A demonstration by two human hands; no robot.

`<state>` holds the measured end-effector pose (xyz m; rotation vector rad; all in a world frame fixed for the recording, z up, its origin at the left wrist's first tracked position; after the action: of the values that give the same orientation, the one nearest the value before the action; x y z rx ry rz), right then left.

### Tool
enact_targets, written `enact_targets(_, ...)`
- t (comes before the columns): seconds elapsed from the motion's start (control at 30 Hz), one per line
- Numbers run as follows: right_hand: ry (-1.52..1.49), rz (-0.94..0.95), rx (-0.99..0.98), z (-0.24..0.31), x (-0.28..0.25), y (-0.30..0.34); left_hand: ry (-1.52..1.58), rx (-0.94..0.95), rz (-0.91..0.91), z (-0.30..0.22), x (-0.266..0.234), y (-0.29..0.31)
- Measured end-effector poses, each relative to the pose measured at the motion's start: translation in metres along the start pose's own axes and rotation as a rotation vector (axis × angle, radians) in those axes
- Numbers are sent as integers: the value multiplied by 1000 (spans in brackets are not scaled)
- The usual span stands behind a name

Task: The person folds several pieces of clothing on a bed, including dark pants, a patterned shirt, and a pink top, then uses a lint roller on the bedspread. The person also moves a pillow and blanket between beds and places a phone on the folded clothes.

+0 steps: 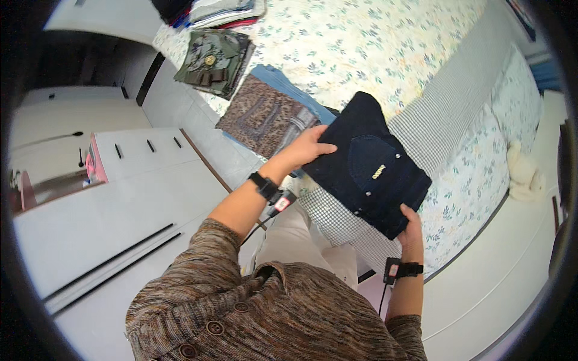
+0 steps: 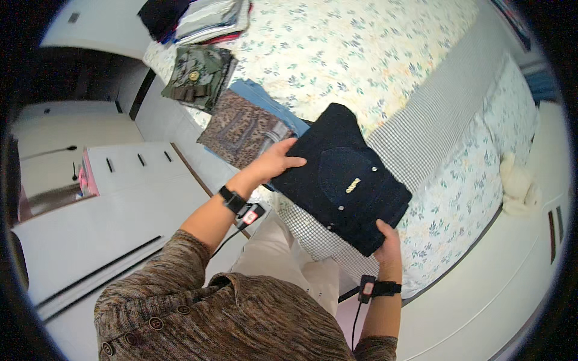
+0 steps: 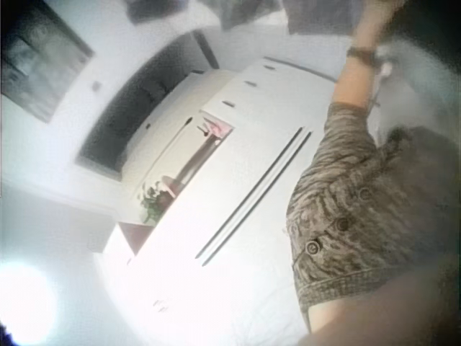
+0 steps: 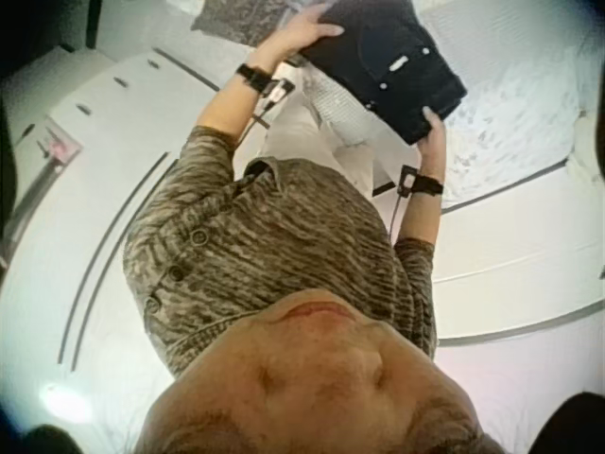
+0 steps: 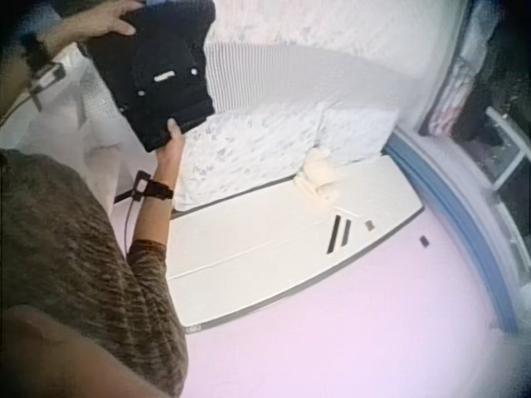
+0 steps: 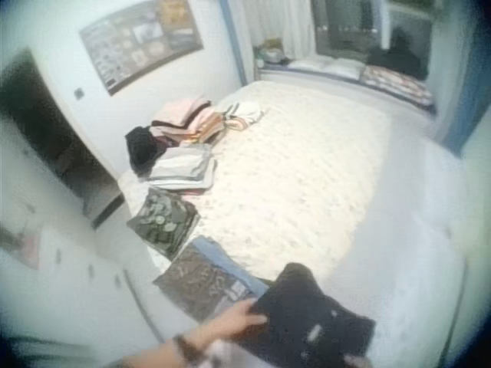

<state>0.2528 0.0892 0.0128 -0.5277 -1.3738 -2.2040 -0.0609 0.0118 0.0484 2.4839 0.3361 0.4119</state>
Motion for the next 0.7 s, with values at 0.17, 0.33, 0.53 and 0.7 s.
enact_targets(0.17, 319, 110, -7, -4, 123, -16, 94, 86, -175, -15, -95, 107)
enact_targets(0.33, 815, 277, -134, 21, 243, -64, 445, 181, -378, 48, -144, 196)
enact_targets(0.53, 1507, 5, -619, 11, 297, -136, 1003, -37, -510, 189, -94, 194)
enact_targets(0.7, 1018, -148, 123, -124, 199, -88, 1164, -78, -383, 215, -66, 168)
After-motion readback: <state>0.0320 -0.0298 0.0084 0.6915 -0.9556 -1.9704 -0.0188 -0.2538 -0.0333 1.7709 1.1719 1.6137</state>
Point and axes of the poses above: each hand's wrist, its own y-axis away from the middle knuckle, its own x-axis out of the palm, z = x × y, the point moved 10 cm from there along -y, towards the middle knuckle, and after that the axes turned 7 degrees about z, right-handed, at the moved point
